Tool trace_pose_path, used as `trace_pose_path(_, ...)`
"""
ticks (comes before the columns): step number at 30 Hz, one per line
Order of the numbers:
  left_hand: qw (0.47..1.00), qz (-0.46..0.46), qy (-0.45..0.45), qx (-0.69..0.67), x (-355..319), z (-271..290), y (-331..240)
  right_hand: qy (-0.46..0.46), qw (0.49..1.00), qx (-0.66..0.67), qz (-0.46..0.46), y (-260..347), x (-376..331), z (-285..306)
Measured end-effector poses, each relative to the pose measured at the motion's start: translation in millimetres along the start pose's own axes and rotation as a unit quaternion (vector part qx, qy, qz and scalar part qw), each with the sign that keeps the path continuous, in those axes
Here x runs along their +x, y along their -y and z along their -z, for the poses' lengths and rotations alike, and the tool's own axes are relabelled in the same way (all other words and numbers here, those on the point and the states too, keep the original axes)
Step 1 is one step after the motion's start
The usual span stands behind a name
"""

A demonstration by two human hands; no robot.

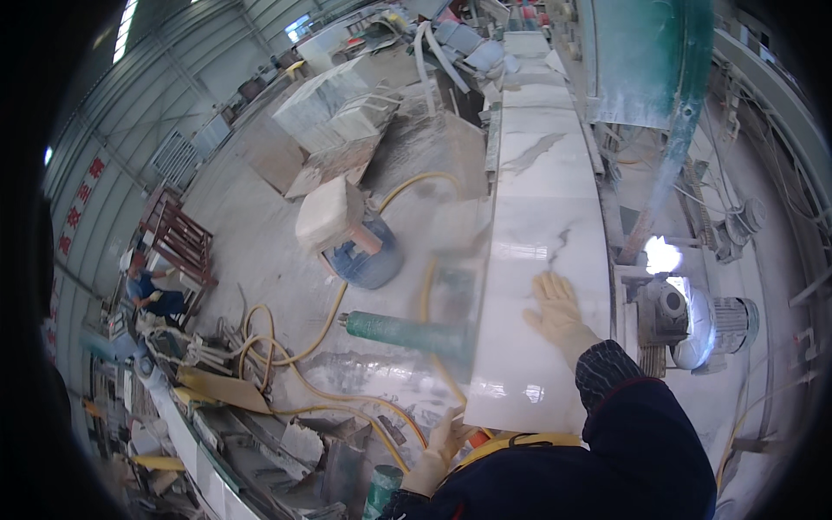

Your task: The person repeatedly picks up white rectangular tiles, places them on a conveyor-fed polishing machine, and wipes the surface with gloved hands. The person handles each tile one at a time, moving it to and from the machine throughout the clip.

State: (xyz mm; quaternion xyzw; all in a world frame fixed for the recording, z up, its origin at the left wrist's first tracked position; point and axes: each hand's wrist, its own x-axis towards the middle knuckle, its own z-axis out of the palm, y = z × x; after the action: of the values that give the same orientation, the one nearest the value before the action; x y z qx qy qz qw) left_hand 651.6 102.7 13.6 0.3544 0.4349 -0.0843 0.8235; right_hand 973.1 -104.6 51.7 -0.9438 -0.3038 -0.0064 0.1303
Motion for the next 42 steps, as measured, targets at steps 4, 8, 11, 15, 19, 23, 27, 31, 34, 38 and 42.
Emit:
trace_pose_path(4, 0.988, -0.036, -0.143, -0.041, 7.7, 81.5, 50.1, 0.022, 1.000, 0.003, -0.011, -0.2, 4.8, -1.1)
trace_pose_path(8, 0.948, 0.041, -0.312, 0.052, -22.3, 169.0, 116.6, 0.027, 0.999, -0.001, -0.017, -1.9, 6.8, -2.4)
trace_pose_path(11, 0.937, 0.027, -0.349, -0.011, -59.0, 197.6, 155.3, 0.022, 1.000, -0.001, -0.012, -2.9, 8.6, -1.7)
trace_pose_path(15, 0.931, -0.028, -0.364, 0.006, -98.1, 185.7, 176.8, 0.026, 1.000, -0.007, -0.015, -4.1, 12.2, -2.3)
trace_pose_path(19, 0.926, 0.001, -0.377, 0.014, -105.0, 169.6, 170.8, 0.012, 1.000, -0.002, -0.008, -7.5, 15.4, -6.9)
trace_pose_path(23, 0.932, -0.039, -0.347, -0.098, -93.7, 168.4, 162.8, -0.004, 1.000, 0.006, -0.002, -10.9, 18.0, -9.7)
trace_pose_path(27, 0.919, -0.057, -0.372, -0.118, -82.7, 171.8, 151.0, -0.005, 1.000, 0.003, -0.005, -10.8, 19.9, -6.8)
trace_pose_path(31, 0.913, -0.066, -0.381, -0.132, -88.4, 170.6, 149.2, 0.005, 1.000, -0.002, -0.008, -10.0, 21.3, -2.4)
trace_pose_path(34, 0.911, -0.056, -0.391, -0.120, -101.3, 172.0, 161.5, 0.013, 1.000, -0.003, -0.012, -10.3, 22.7, -0.9)
trace_pose_path(38, 0.905, -0.052, -0.403, -0.124, -114.8, 180.4, 188.1, 0.014, 1.000, -0.008, -0.010, -11.9, 24.8, -1.6)
trace_pose_path(42, 0.905, -0.041, -0.397, -0.146, -119.9, 182.9, 204.2, 0.008, 1.000, -0.013, -0.004, -14.4, 27.0, -3.3)
